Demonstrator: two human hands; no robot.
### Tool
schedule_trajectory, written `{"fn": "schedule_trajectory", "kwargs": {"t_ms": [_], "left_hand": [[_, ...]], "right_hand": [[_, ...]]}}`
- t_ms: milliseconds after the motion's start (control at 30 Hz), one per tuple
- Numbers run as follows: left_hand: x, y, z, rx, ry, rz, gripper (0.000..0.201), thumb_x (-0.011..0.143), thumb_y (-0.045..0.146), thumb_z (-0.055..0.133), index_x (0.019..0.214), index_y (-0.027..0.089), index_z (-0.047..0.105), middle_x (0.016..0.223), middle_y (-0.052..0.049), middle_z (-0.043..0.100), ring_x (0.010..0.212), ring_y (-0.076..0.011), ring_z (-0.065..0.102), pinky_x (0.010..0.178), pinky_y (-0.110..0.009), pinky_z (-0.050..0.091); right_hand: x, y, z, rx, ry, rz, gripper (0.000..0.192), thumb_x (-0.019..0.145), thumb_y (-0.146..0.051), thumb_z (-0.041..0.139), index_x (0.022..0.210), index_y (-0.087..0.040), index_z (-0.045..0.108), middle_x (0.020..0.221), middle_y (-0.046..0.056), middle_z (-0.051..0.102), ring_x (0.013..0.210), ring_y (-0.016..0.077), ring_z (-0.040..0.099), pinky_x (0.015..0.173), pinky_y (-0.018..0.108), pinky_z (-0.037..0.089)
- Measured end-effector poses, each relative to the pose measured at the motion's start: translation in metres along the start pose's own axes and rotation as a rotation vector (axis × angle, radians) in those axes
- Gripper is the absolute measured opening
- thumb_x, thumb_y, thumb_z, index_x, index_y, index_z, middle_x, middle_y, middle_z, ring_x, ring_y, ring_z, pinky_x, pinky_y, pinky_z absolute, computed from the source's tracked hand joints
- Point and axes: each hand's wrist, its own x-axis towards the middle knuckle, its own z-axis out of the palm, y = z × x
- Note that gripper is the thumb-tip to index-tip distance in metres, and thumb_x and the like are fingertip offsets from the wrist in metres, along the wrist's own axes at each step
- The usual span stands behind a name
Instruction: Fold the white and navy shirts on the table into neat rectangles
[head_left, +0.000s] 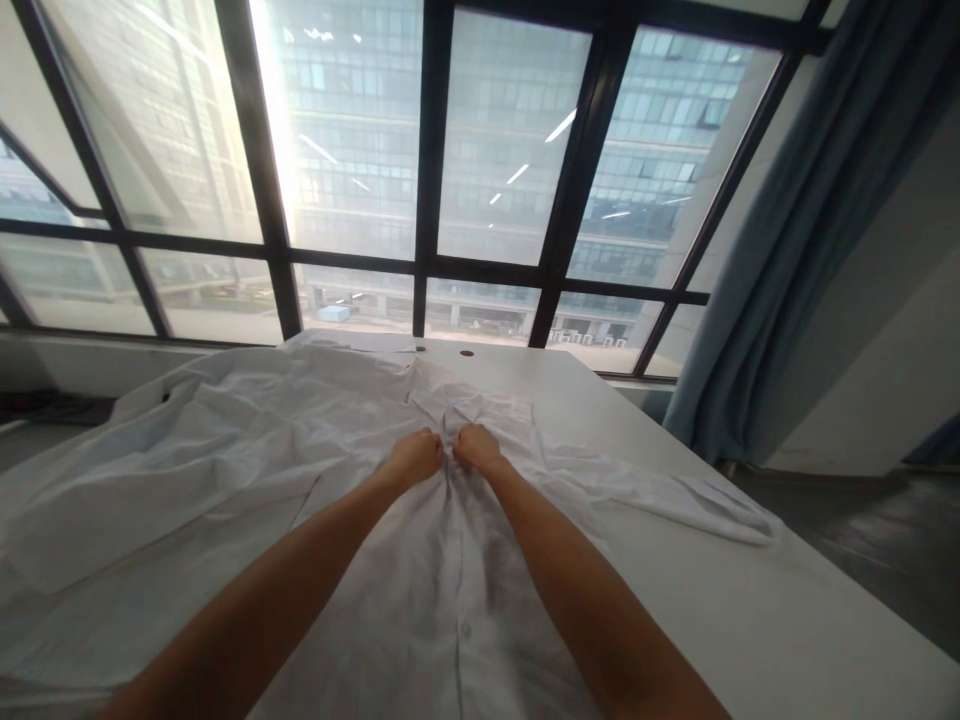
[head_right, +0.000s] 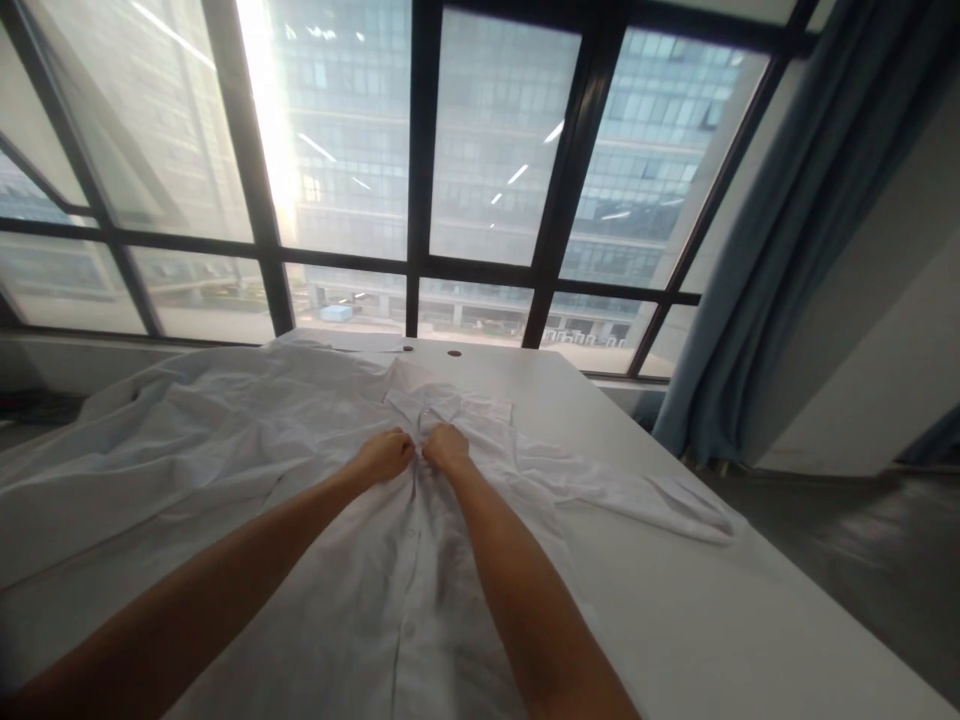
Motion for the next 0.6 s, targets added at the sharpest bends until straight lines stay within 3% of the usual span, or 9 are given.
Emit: {"fn": "schedule_trajectory", "kwargs": {"t_ms": [200,433,600], "left_hand": [[0.019,0.004,0.007,-0.120,0.036,-0.149,0.029,0.087,0.024,0.049,0.096,0.020,0.077,0.098,-0.011,0.074,0.094,-0.0226,0.069,0.077,-0.028,0.049],[0.005,-0.016,0.018,-0.302,0.140,-0.029,0.025,0.087,0.025,0.055,0.100,0.023,0.076,0.099,-0.004,0.074,0.090,-0.0167,0.067,0.083,-0.024,0.048],[0.004,-0.016,0.020,-0.284,0.149,-0.016,0.025,0.088,0.028,0.054,0.097,0.023,0.077,0.100,-0.005,0.074,0.089,-0.0173,0.066,0.083,-0.024,0.047]], "right_hand": [[0.001,0.003,0.001,0.017,0.012,-0.005,0.042,0.090,-0.052,0.052,0.105,-0.017,0.070,0.109,0.016,0.070,0.104,0.0300,0.065,0.081,0.035,0.051],[0.006,-0.003,-0.008,0.003,-0.105,0.014,0.031,0.088,-0.033,0.058,0.113,-0.019,0.069,0.119,0.014,0.067,0.113,0.0286,0.062,0.087,0.034,0.050],[0.010,0.002,-0.010,0.064,-0.086,0.023,0.027,0.087,-0.023,0.054,0.104,-0.016,0.073,0.112,0.015,0.070,0.108,0.0276,0.064,0.082,0.028,0.050]]}}
